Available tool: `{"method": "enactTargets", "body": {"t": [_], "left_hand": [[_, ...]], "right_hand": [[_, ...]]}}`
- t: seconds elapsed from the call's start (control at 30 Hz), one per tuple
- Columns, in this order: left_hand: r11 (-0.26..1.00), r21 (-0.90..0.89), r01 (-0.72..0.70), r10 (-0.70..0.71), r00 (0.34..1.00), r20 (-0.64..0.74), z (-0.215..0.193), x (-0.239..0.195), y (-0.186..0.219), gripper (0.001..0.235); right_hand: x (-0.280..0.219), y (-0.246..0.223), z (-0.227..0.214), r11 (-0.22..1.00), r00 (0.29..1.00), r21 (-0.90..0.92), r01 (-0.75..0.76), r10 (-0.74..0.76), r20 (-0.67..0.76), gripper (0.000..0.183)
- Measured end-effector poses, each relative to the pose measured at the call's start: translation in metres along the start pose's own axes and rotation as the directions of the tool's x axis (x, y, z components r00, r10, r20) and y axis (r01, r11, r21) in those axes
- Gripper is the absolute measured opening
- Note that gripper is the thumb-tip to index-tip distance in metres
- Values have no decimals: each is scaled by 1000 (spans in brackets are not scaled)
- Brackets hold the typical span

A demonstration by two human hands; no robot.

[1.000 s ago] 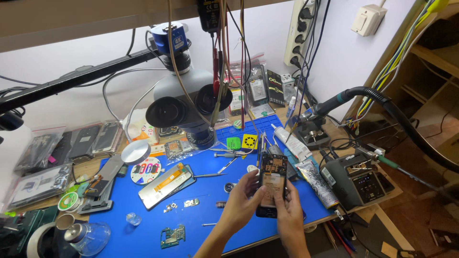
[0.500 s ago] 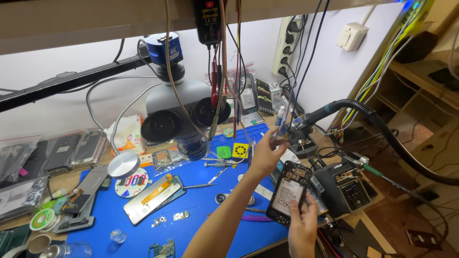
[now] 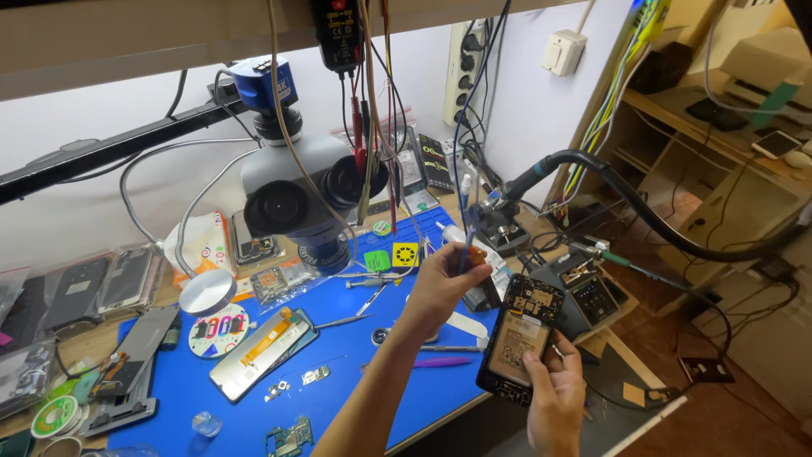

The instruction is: The person cleans a small circuit board with a cotton swab and then uses a multimeter to test the electrical connections on a disassembled mobile phone.

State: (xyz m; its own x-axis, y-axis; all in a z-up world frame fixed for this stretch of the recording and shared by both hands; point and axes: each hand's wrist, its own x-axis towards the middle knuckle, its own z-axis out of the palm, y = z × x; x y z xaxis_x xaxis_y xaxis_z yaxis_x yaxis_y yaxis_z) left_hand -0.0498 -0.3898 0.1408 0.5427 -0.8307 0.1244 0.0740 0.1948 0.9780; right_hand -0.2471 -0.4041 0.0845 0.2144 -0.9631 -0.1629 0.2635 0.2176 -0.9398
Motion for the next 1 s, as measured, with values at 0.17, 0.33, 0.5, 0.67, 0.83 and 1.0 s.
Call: {"method": "enactTargets", "body": {"t": [0.17, 0.33, 0.5, 0.67, 0.83, 1.0], "left_hand": [[1000, -26, -13, 13, 1000, -7, -5, -16, 13, 20], [991, -132, -16, 15, 1000, -11, -5, -38, 46, 31], [933, -360, 11, 1, 999, 33, -5, -29, 38, 24], [929, -370, -14, -9, 998, -59, 0, -6, 28, 22], [938, -343, -44, -1, 992, -129, 11, -4, 27, 23], [926, -368, -83, 17, 983, -181, 17, -8, 27, 17]], "right_hand": [[-26, -20, -9, 999, 997, 13, 40, -41, 68, 75], [-46, -62, -2, 986, 992, -158, 50, -32, 119, 99], [-24, -69, 5, 987, 993, -150, 64, -48, 109, 95], [27, -53, 8, 988, 992, -141, -57, 71, 101, 46], [53, -44, 1, 982, 986, -190, 6, 26, 164, 27], [56, -43, 0, 982, 976, -186, -12, 52, 211, 23]]}}
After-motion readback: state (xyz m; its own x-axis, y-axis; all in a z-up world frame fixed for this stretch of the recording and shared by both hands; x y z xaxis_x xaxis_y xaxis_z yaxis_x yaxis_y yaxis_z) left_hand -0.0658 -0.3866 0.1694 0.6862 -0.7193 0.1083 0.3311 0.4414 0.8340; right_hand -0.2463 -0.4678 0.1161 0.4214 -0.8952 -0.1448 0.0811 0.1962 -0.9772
